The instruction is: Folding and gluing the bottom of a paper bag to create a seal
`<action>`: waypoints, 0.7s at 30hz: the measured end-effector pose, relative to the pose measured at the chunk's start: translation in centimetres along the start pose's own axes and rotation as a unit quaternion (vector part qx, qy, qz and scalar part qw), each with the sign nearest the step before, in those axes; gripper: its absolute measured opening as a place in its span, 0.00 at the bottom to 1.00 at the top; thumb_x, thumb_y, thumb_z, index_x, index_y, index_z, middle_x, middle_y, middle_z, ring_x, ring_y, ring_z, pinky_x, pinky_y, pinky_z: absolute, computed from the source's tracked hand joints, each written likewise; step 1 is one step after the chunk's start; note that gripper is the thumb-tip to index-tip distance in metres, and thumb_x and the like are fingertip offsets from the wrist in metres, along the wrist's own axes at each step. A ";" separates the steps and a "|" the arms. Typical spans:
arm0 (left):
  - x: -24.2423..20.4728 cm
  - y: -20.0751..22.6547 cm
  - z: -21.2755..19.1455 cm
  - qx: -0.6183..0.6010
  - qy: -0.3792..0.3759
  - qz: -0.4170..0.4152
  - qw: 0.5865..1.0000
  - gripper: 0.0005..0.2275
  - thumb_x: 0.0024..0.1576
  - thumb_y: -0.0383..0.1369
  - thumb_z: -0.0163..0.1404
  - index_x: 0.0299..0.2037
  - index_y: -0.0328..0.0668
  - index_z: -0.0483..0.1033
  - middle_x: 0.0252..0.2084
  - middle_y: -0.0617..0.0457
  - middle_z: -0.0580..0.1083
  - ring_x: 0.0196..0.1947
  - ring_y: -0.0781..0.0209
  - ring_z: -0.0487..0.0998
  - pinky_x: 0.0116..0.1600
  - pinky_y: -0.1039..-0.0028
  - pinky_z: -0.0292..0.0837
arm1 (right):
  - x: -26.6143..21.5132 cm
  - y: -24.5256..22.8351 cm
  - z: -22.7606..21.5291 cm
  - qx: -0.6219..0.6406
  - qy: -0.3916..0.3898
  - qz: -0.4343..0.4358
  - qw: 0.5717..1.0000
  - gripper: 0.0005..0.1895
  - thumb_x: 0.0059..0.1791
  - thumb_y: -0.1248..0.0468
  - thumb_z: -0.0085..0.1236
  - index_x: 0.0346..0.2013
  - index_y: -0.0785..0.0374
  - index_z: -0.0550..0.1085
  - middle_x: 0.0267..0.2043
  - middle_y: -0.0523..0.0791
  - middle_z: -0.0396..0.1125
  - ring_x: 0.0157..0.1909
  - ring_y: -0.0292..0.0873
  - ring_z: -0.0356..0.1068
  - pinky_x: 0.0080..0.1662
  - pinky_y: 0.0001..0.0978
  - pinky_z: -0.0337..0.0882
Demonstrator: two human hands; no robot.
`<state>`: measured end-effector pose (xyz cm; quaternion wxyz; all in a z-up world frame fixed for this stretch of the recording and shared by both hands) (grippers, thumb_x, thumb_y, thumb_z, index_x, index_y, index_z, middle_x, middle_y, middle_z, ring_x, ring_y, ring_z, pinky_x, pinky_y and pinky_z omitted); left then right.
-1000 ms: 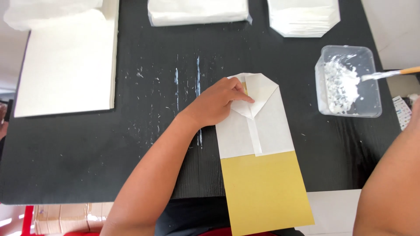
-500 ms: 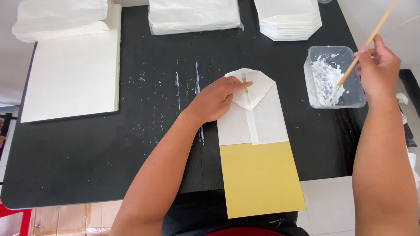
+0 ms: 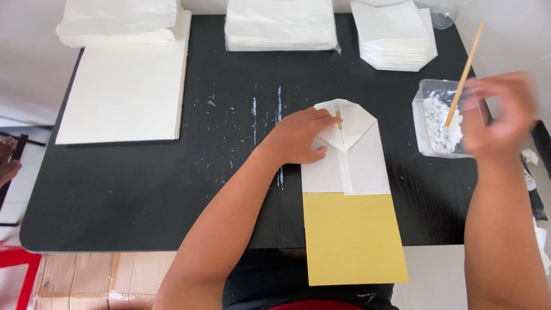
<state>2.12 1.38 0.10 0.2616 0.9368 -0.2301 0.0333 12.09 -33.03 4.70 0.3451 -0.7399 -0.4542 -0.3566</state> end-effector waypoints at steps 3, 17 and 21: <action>0.4 -0.2 0.8 0.036 0.054 0.034 0.997 0.23 0.51 0.34 0.52 0.60 0.47 0.71 0.50 0.56 0.75 0.45 0.52 0.73 0.41 0.62 0.71 | 6.2 -8.5 4.1 0.032 -0.379 0.275 0.883 0.24 0.48 0.66 0.52 0.60 0.47 0.75 0.52 0.40 0.68 0.55 0.40 0.69 0.62 0.39 0.63; 0.5 0.2 0.6 0.018 0.026 -0.054 0.998 0.24 0.61 0.33 0.44 0.69 0.42 0.58 0.58 0.42 0.71 0.52 0.51 0.78 0.59 0.63 0.76 | 2.6 -7.1 11.0 0.145 -0.342 0.290 0.882 0.39 0.46 0.70 0.63 0.71 0.66 0.60 0.55 0.54 0.65 0.63 0.57 0.66 0.62 0.48 0.67; 0.3 0.1 0.0 0.000 0.024 -0.056 0.998 0.19 0.61 0.28 0.46 0.63 0.47 0.62 0.54 0.45 0.72 0.47 0.53 0.80 0.56 0.65 0.78 | 2.3 -6.6 11.4 0.146 -0.313 0.270 0.899 0.37 0.46 0.73 0.65 0.69 0.68 0.62 0.51 0.54 0.63 0.58 0.59 0.69 0.58 0.49 0.70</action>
Point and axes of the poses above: each hand's wrist, its own x-axis towards the middle knuckle, its own z-axis out of the palm, y = z × x, the point moved 2 cm from there along x, towards the middle knuckle
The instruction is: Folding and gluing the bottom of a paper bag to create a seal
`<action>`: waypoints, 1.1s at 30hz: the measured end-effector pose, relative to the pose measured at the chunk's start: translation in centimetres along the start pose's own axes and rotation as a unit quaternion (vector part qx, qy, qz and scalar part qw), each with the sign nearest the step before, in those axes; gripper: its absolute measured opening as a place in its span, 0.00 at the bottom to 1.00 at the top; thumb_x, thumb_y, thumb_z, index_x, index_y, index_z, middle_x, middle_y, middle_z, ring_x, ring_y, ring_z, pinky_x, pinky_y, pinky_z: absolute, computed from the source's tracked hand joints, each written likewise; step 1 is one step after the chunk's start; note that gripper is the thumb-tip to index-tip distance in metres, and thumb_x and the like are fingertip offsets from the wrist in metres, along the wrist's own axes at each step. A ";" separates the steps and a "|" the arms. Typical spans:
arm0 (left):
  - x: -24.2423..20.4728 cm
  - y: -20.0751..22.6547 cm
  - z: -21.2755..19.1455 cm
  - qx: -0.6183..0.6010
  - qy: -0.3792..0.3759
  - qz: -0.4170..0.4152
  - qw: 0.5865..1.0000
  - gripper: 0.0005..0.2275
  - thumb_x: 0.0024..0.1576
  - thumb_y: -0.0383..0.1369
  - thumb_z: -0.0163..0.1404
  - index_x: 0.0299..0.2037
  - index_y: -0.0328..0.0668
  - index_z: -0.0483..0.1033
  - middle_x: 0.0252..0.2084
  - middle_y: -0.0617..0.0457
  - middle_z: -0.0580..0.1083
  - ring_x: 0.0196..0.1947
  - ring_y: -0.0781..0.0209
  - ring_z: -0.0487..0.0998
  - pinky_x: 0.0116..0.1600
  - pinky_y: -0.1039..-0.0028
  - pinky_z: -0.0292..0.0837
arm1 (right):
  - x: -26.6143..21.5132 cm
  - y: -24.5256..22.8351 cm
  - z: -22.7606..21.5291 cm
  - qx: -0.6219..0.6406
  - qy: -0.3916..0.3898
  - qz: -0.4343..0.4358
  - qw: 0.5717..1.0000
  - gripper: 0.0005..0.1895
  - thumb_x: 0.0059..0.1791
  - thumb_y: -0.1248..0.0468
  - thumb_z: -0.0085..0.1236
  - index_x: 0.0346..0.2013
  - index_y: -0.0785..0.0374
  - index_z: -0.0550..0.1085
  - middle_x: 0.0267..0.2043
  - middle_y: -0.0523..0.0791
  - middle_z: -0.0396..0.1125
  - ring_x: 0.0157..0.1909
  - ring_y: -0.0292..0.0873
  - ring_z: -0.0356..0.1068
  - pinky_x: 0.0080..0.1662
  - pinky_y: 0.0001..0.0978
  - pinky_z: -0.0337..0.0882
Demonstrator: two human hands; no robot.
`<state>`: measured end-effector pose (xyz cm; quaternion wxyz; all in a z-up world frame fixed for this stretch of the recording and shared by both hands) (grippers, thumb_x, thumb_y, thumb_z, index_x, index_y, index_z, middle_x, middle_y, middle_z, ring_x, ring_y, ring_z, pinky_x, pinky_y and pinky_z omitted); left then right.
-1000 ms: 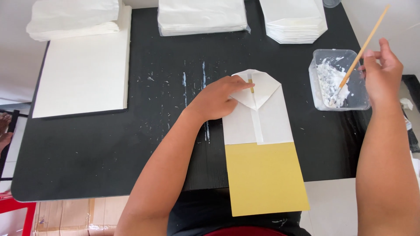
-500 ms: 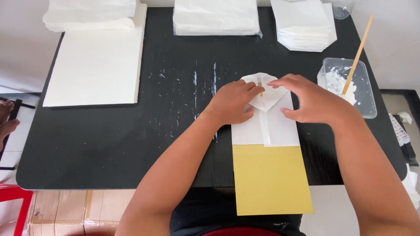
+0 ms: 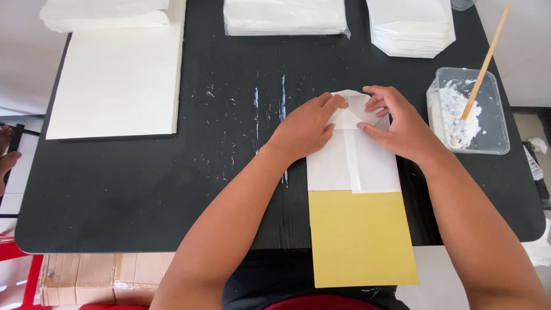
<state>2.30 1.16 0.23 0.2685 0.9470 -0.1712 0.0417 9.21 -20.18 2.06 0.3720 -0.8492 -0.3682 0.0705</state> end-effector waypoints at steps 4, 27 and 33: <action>0.4 -1.0 1.1 -0.005 0.027 0.040 0.999 0.11 0.60 0.26 0.49 0.53 0.45 0.72 0.49 0.49 0.74 0.46 0.53 0.79 0.54 0.65 0.77 | -0.1 0.9 0.3 -0.017 0.015 -0.030 0.999 0.31 0.47 0.72 0.66 0.64 0.66 0.66 0.48 0.50 0.61 0.55 0.56 0.70 0.56 0.45 0.72; 0.4 0.4 0.8 -0.029 0.081 -0.087 0.992 0.05 0.57 0.34 0.57 0.40 0.49 0.86 0.36 0.56 0.71 0.39 0.66 0.71 0.45 0.75 0.77 | -0.9 -0.4 0.4 -0.188 0.004 -0.090 0.978 0.16 0.54 0.62 0.59 0.57 0.56 0.81 0.49 0.52 0.68 0.55 0.58 0.70 0.51 0.48 0.75; 1.0 -0.7 2.2 -0.042 0.099 -0.110 0.988 0.06 0.59 0.33 0.56 0.42 0.47 0.85 0.35 0.55 0.71 0.39 0.66 0.73 0.45 0.75 0.77 | -1.0 0.9 -0.2 -0.174 0.001 -0.050 0.983 0.12 0.55 0.61 0.60 0.52 0.56 0.82 0.52 0.51 0.69 0.58 0.56 0.71 0.54 0.47 0.73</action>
Point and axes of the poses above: each hand's wrist, its own x-axis towards the middle knuckle, its own z-axis out of the palm, y = z × x, the point moved 2 cm from there along x, towards the middle knuckle
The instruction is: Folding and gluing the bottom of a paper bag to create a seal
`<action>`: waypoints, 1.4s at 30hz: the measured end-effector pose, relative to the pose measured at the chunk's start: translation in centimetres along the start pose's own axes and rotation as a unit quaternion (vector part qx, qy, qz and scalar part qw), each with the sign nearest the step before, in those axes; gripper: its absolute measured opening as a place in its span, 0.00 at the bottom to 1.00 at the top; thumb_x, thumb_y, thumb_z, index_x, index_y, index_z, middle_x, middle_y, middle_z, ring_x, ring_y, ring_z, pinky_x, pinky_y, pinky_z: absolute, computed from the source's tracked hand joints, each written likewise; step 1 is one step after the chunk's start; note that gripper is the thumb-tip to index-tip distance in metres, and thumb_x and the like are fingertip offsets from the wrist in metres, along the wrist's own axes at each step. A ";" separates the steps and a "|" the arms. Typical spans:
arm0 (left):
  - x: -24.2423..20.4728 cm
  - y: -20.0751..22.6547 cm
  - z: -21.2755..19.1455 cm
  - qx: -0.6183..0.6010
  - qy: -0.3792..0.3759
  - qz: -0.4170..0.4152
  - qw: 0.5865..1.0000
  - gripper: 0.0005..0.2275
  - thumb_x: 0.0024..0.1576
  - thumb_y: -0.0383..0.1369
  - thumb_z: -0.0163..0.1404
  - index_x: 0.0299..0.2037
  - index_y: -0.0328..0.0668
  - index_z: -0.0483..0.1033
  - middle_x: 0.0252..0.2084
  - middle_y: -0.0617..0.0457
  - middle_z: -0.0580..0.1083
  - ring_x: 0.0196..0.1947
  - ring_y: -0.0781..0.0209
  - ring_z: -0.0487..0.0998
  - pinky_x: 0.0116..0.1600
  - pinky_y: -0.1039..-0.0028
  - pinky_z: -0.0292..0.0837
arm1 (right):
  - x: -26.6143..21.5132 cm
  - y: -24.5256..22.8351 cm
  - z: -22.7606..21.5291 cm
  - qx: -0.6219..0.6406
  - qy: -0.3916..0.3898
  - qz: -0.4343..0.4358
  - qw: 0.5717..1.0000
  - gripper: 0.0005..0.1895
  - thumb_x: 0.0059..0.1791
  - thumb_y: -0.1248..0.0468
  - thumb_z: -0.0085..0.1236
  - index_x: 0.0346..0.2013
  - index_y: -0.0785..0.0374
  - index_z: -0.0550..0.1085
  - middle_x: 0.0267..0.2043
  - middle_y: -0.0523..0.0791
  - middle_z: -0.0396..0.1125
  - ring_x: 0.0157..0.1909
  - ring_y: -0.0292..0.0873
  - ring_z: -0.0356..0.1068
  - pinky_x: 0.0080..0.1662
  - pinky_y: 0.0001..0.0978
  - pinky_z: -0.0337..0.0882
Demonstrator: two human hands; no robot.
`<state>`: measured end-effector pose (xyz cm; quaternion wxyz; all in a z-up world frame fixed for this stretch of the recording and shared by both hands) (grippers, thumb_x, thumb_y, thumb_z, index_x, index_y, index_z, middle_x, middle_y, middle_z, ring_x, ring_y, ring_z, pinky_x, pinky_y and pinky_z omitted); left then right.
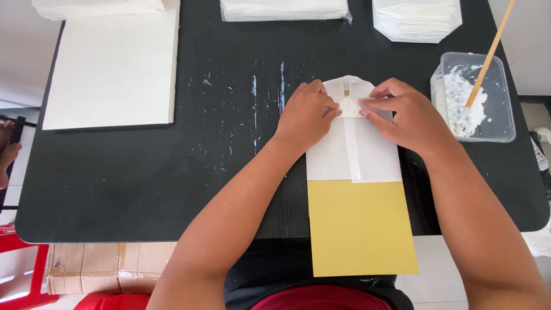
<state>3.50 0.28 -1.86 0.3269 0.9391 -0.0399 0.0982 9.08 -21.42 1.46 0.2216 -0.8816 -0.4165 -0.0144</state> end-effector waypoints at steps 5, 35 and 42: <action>-0.7 1.3 -2.0 0.021 -0.027 0.080 0.996 0.09 0.61 0.30 0.54 0.49 0.46 0.84 0.41 0.49 0.73 0.44 0.56 0.75 0.50 0.68 0.78 | 0.2 -1.3 -0.4 -0.005 -0.031 -0.003 1.000 0.12 0.52 0.59 0.62 0.49 0.55 0.84 0.52 0.51 0.70 0.58 0.57 0.70 0.56 0.47 0.73; -0.9 -0.1 -4.6 0.006 -0.126 0.088 0.988 0.14 0.58 0.45 0.55 0.37 0.44 0.87 0.57 0.54 0.77 0.56 0.53 0.77 0.59 0.61 0.70 | -0.1 -2.4 -1.8 -0.020 -0.060 0.042 0.997 0.13 0.52 0.54 0.58 0.47 0.52 0.82 0.55 0.38 0.73 0.44 0.49 0.72 0.45 0.42 0.72; -1.5 1.1 -2.8 0.167 -0.037 0.176 0.969 0.29 0.55 0.63 0.51 0.59 0.56 0.78 0.48 0.56 0.71 0.48 0.53 0.74 0.53 0.63 0.72 | -0.4 -1.5 -1.3 0.008 -0.002 0.002 1.000 0.07 0.54 0.60 0.61 0.40 0.59 0.82 0.49 0.44 0.76 0.53 0.54 0.75 0.50 0.47 0.76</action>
Point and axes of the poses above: each hand's wrist, its own x-axis towards the middle knuckle, its own z-axis out of the palm, y = z × x, the point moved 2 cm from there along x, towards the middle knuckle
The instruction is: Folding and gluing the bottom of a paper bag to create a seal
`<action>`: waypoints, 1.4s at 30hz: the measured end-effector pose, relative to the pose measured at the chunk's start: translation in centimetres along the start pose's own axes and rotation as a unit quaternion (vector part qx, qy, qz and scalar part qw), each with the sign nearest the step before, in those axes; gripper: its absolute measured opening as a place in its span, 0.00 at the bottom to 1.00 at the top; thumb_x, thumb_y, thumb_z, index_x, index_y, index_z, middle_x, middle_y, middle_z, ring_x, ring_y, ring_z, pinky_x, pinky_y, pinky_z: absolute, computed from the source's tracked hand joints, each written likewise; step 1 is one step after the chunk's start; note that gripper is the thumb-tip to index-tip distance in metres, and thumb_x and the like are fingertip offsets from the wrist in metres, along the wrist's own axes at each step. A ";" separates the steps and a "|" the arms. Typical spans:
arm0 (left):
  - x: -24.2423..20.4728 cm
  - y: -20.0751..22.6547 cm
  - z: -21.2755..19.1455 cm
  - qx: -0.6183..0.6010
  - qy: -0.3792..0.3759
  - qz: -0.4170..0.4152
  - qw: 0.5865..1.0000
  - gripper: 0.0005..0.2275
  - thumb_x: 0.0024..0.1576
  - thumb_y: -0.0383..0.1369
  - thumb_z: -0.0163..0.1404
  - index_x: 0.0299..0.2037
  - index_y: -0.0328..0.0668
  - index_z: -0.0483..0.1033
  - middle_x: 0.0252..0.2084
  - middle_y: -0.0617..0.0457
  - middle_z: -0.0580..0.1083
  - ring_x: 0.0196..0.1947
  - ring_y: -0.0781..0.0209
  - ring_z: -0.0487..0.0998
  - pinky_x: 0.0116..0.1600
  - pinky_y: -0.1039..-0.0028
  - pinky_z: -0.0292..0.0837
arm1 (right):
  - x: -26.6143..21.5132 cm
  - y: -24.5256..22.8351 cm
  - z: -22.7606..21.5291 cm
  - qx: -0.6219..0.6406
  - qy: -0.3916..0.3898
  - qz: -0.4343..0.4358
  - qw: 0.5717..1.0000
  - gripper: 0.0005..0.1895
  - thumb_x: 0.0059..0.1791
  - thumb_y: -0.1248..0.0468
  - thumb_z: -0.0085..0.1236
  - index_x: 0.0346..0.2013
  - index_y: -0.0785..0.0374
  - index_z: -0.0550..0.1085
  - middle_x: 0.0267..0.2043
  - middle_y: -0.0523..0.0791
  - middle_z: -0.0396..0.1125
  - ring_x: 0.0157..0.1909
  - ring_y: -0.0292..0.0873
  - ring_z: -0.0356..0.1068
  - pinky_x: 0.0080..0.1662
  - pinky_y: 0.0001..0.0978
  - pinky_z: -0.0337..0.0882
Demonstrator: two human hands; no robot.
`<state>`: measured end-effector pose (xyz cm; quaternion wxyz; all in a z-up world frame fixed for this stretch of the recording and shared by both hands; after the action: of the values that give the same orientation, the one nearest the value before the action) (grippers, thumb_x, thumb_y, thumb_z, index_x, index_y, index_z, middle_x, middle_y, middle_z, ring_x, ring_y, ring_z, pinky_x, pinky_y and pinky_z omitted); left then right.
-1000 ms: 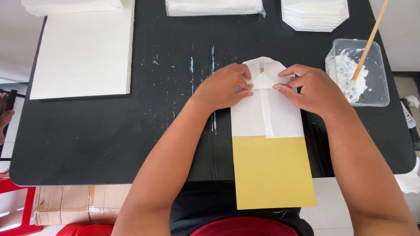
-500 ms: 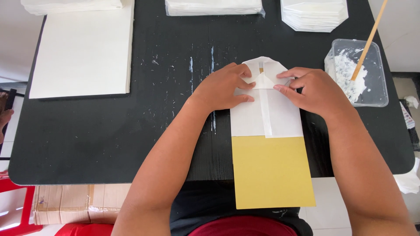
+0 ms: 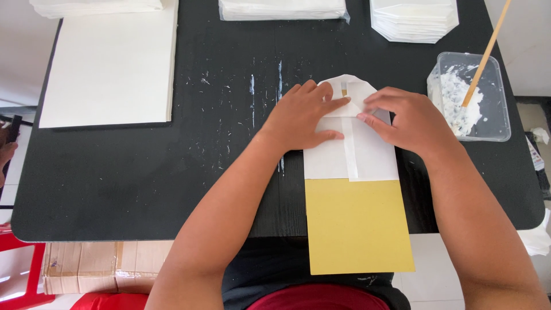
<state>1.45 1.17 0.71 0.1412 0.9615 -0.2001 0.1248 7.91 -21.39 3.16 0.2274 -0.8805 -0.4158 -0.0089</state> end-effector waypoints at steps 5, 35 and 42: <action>0.3 -0.2 0.8 -0.006 -0.003 -0.020 1.000 0.27 0.55 0.62 0.52 0.55 0.56 0.81 0.48 0.57 0.70 0.49 0.56 0.72 0.54 0.64 0.69 | 0.4 -0.9 0.3 -0.068 -0.041 0.000 0.997 0.15 0.51 0.54 0.63 0.50 0.52 0.83 0.54 0.44 0.72 0.61 0.54 0.71 0.55 0.46 0.74; 0.1 -0.1 0.7 -0.052 0.000 -0.054 0.997 0.17 0.56 0.45 0.55 0.55 0.60 0.81 0.47 0.58 0.69 0.49 0.55 0.71 0.57 0.63 0.66 | 0.5 -0.3 1.1 -0.065 -0.006 -0.025 0.998 0.20 0.53 0.55 0.61 0.59 0.55 0.79 0.51 0.49 0.69 0.60 0.57 0.69 0.57 0.49 0.70; 0.2 -1.1 1.9 -0.160 -0.017 -0.097 0.982 0.13 0.61 0.36 0.53 0.55 0.58 0.81 0.48 0.57 0.67 0.52 0.56 0.69 0.60 0.62 0.57 | 0.4 2.0 2.0 -0.112 0.115 -0.123 0.979 0.20 0.49 0.55 0.66 0.56 0.51 0.82 0.50 0.46 0.67 0.54 0.57 0.66 0.52 0.49 0.62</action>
<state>2.40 1.43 -1.27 0.3016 0.9432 -0.1254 0.0604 9.28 -21.44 0.69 0.1705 -0.8358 -0.4881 -0.1848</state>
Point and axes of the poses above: each hand's wrist, its own x-axis towards the middle knuckle, its own z-axis out of the palm, y = z × x, the point moved 2 cm from there along x, towards the middle knuckle
